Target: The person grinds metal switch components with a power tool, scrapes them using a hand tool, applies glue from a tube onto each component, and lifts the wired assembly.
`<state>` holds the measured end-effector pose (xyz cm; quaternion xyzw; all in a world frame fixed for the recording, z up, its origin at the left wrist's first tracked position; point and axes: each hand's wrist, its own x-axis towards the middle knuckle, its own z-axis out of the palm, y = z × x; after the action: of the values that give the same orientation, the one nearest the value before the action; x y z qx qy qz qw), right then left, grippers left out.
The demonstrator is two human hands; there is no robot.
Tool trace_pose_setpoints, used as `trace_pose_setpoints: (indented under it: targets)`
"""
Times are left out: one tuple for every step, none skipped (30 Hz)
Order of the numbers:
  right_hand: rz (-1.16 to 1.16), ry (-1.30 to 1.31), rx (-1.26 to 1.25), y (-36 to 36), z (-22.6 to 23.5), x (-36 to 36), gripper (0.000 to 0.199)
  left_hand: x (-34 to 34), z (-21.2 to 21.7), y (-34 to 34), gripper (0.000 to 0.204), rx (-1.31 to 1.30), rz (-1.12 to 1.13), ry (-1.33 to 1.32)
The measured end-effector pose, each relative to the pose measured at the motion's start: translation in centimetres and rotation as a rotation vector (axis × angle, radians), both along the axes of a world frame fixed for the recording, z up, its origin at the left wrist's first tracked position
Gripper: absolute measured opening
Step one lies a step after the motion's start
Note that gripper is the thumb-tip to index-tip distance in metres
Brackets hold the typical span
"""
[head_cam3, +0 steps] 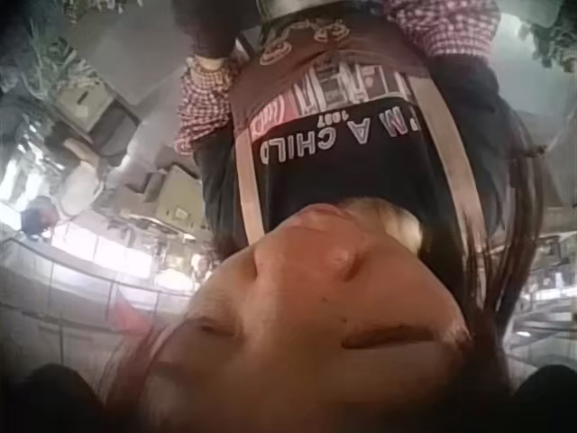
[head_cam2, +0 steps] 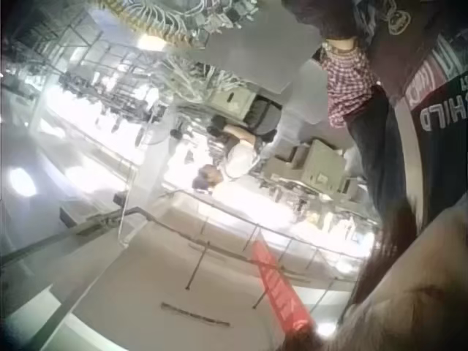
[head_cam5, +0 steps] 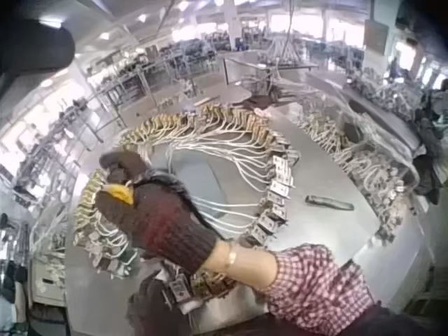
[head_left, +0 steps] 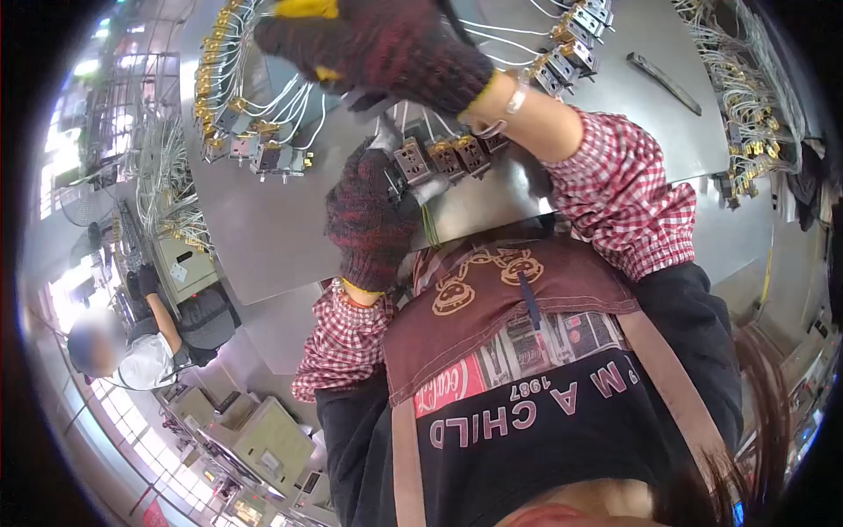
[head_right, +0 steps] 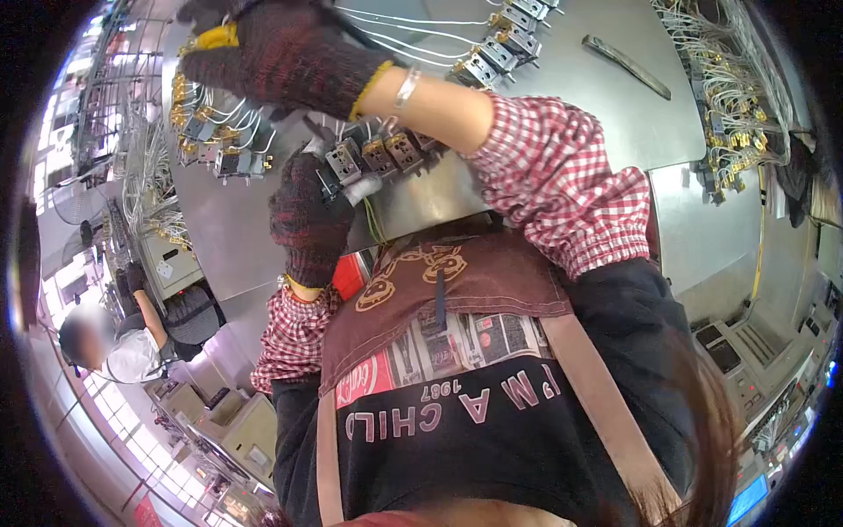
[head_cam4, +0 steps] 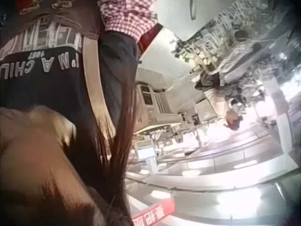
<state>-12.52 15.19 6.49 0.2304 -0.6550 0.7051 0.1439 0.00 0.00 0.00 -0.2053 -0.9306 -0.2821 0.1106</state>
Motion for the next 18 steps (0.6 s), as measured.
trace_pose_setpoints:
  targets:
    - [0.038,-0.047,0.012,-0.1,0.3,-0.1,0.070,-0.2,0.2,-0.2,0.074,-0.030,-0.008,-0.017]
    - [0.066,-0.096,0.029,0.1,0.6,-0.2,0.069,-0.3,0.5,-0.4,0.072,-0.060,-0.016,-0.034]
    - [0.108,-0.146,0.033,-0.7,0.5,-0.3,0.068,-0.1,0.3,-0.2,0.072,-0.055,-0.008,-0.036]
    - [0.144,-0.201,0.053,-0.3,0.5,-0.1,0.067,0.0,0.2,0.0,0.071,-0.060,-0.004,-0.027]
    - [0.175,-0.245,0.072,0.1,0.5,0.0,0.065,0.1,0.1,0.1,0.070,-0.066,-0.001,-0.019]
    - [0.202,-0.276,0.079,0.3,0.6,0.3,0.064,0.0,0.0,0.1,0.070,-0.064,0.001,-0.016]
    - [0.220,-0.291,0.079,0.4,0.8,0.4,0.063,-0.1,0.0,0.1,0.071,-0.074,-0.004,-0.015]
    - [0.237,-0.311,0.068,0.5,1.0,0.4,0.062,-0.2,-0.1,0.0,0.071,-0.083,-0.009,-0.015]
    - [0.236,-0.310,0.067,0.4,1.0,0.4,0.062,-0.2,0.0,0.0,0.071,-0.084,-0.011,-0.014]
    - [0.222,-0.340,0.070,0.2,1.0,0.3,0.063,-0.2,0.0,0.0,0.071,-0.079,-0.021,-0.013]
    - [0.207,-0.369,0.073,0.0,0.8,0.0,0.063,-0.2,0.0,0.0,0.071,-0.073,-0.032,-0.013]
    - [0.200,-0.370,0.072,-0.4,-0.1,-0.6,0.063,-0.2,0.0,0.1,0.071,-0.073,-0.039,-0.013]
    - [0.087,-0.235,0.108,-1.1,-1.0,-1.3,0.064,0.0,0.1,0.1,0.071,-0.088,-0.023,-0.026]
    - [-0.026,-0.101,0.143,-1.4,-2.0,-1.9,0.064,0.0,0.2,0.1,0.072,-0.104,-0.007,-0.039]
    - [-0.013,-0.104,0.143,-1.5,-1.5,-1.6,0.064,0.1,0.0,-0.2,0.072,-0.104,0.006,-0.044]
    - [0.100,-0.247,0.126,-1.1,-0.1,-0.7,0.064,0.2,-0.1,-0.4,0.072,-0.110,0.013,-0.048]
    - [0.213,-0.390,0.107,-0.9,0.6,-0.3,0.064,0.2,-0.1,-0.5,0.072,-0.118,0.020,-0.052]
    - [0.207,-0.390,0.104,-1.0,-0.3,-0.8,0.064,0.2,0.0,-0.2,0.072,-0.119,0.013,-0.051]
